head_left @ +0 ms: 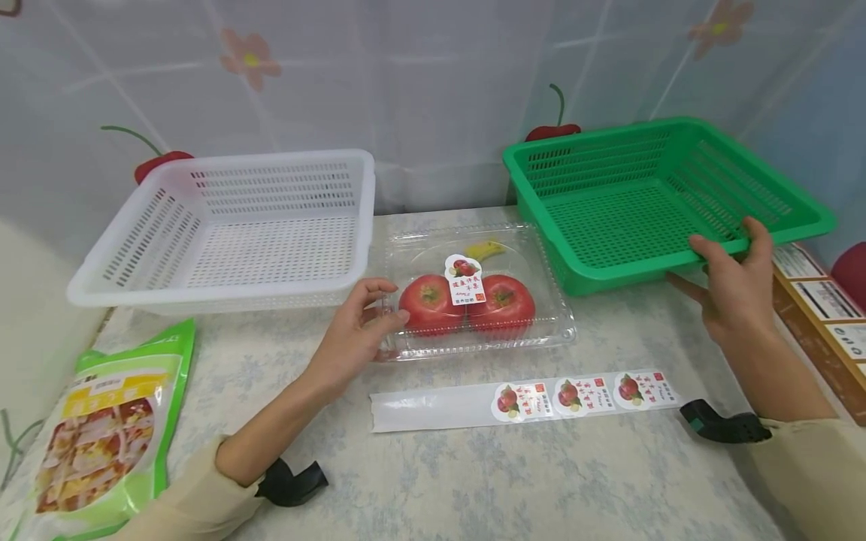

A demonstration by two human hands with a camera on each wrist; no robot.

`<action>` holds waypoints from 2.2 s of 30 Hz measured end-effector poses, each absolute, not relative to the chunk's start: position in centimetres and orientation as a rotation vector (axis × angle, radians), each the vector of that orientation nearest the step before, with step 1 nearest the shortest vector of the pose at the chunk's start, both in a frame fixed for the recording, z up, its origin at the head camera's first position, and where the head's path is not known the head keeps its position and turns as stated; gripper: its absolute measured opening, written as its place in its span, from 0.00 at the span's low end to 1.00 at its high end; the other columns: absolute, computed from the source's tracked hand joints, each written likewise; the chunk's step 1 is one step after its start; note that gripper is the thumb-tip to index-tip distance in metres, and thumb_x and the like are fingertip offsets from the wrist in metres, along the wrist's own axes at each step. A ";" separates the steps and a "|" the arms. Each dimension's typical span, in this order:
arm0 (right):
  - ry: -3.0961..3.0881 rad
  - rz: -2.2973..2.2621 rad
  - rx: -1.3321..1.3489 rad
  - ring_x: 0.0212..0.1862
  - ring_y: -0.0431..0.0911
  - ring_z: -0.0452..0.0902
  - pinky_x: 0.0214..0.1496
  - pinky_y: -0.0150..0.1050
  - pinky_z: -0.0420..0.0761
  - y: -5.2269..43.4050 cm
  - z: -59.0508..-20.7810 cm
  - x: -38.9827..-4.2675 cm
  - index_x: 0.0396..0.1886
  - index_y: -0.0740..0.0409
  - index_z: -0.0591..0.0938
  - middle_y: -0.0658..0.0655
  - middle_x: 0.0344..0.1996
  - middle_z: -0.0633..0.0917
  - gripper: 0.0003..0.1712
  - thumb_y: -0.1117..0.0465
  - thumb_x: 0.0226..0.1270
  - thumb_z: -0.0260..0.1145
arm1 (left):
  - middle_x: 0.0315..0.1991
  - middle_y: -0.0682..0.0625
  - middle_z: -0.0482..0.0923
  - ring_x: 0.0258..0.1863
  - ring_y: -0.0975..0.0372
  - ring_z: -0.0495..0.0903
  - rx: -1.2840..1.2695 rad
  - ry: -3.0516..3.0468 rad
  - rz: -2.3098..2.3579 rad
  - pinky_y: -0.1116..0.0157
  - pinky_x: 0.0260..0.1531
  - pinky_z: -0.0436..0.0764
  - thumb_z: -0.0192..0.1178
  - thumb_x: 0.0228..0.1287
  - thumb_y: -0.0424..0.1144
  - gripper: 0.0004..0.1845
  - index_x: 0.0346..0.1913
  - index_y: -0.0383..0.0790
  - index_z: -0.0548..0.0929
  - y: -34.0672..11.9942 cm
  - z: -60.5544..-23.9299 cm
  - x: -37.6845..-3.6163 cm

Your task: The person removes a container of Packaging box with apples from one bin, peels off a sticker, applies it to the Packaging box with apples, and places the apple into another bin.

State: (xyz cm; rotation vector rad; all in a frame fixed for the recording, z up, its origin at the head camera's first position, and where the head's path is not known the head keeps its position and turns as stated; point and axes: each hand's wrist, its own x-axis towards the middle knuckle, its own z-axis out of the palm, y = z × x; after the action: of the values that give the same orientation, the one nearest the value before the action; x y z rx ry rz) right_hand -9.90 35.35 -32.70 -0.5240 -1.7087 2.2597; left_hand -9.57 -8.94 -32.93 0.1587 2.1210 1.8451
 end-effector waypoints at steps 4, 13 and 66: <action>-1.692 2.239 -0.524 0.75 0.45 0.47 0.35 0.32 0.84 35.0 -32.8 -10.0 0.78 0.29 0.42 0.43 0.76 0.35 0.49 0.59 0.71 0.63 | 0.68 0.43 0.61 0.62 0.51 0.68 0.153 2.105 1.861 0.55 0.38 0.86 0.61 0.69 0.35 0.23 0.63 0.39 0.66 -9.0 -33.0 -9.6; -1.683 2.218 -0.526 0.75 0.45 0.47 0.31 0.32 0.84 34.8 -33.0 -10.2 0.77 0.28 0.43 0.42 0.77 0.37 0.47 0.59 0.73 0.61 | 0.68 0.44 0.63 0.57 0.52 0.73 0.041 2.039 1.943 0.58 0.36 0.86 0.62 0.66 0.32 0.26 0.65 0.39 0.69 -8.8 -32.8 -9.3; -1.774 2.076 -0.629 0.75 0.48 0.48 0.29 0.28 0.82 34.3 -32.9 -10.4 0.77 0.28 0.43 0.43 0.77 0.35 0.44 0.54 0.74 0.59 | 0.68 0.52 0.63 0.62 0.53 0.69 -0.055 1.780 2.256 0.54 0.39 0.86 0.58 0.65 0.25 0.28 0.67 0.41 0.71 -9.3 -27.9 -2.0</action>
State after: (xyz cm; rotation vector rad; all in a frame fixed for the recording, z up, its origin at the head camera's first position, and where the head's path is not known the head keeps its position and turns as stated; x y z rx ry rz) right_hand -10.35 34.26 -32.90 -0.6289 -1.7736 2.0761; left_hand -2.01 -9.26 -27.90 -0.0553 1.7797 2.2557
